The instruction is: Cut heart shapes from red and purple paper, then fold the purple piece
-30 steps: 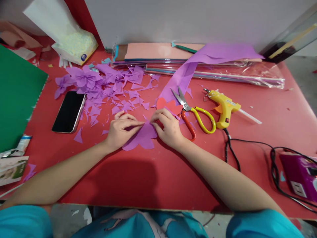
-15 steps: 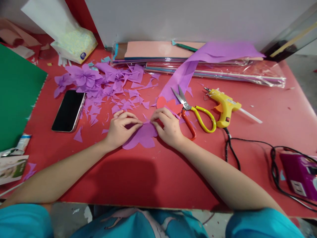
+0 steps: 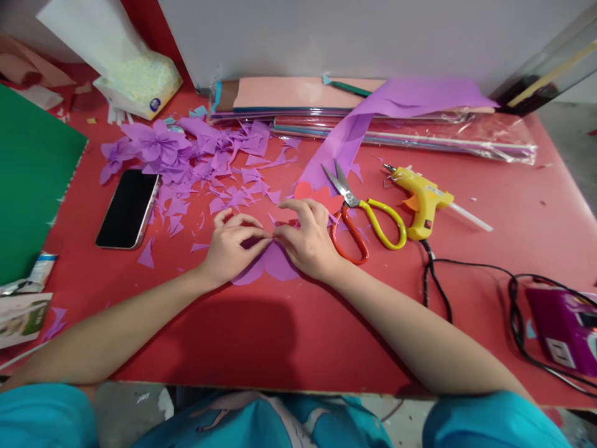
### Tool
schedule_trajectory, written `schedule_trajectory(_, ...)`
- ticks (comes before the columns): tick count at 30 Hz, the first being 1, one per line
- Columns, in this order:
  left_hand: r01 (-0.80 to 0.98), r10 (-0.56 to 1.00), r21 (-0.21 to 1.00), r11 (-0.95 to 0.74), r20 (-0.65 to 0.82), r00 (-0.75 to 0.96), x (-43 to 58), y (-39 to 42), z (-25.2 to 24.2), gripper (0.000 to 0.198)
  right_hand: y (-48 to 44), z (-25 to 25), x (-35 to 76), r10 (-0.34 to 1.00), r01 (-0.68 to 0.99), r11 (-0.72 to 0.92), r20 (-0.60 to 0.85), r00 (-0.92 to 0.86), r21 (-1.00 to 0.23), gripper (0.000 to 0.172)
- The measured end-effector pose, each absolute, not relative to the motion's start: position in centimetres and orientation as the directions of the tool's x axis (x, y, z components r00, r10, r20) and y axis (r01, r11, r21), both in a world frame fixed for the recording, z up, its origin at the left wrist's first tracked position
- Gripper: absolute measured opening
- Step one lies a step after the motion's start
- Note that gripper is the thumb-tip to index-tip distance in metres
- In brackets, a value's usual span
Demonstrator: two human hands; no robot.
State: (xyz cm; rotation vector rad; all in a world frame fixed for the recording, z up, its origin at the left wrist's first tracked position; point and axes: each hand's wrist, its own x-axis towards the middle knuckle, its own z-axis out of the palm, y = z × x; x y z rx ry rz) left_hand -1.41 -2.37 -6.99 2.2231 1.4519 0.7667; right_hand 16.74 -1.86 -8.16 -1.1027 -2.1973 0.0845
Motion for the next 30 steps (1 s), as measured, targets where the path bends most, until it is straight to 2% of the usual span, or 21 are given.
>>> schedule_trajectory(10, 0.706, 0.925, 0.598, -0.379, 0.212, 0.316, -1.12, -2.52, -6.73, 0.005, -1.83, -8.5, 16.47, 0.714, 0.713, 0.654, 0.519, -0.47, -0.254, 0.012)
schedule_trajectory(19, 0.712, 0.854, 0.472, -0.52, 0.3, 0.425, -1.62, -2.33, -7.18, 0.009, -1.79, -8.65, 16.5, 0.723, 0.713, 0.656, 0.476, -0.5, -0.248, 0.013)
schedule_trajectory(30, 0.724, 0.833, 0.413, -0.552, 0.247, 0.494, -1.81, -2.11, -6.81, 0.011, -1.78, -8.36, 16.41, 0.73, 0.713, 0.656, 0.445, -0.519, -0.245, 0.018)
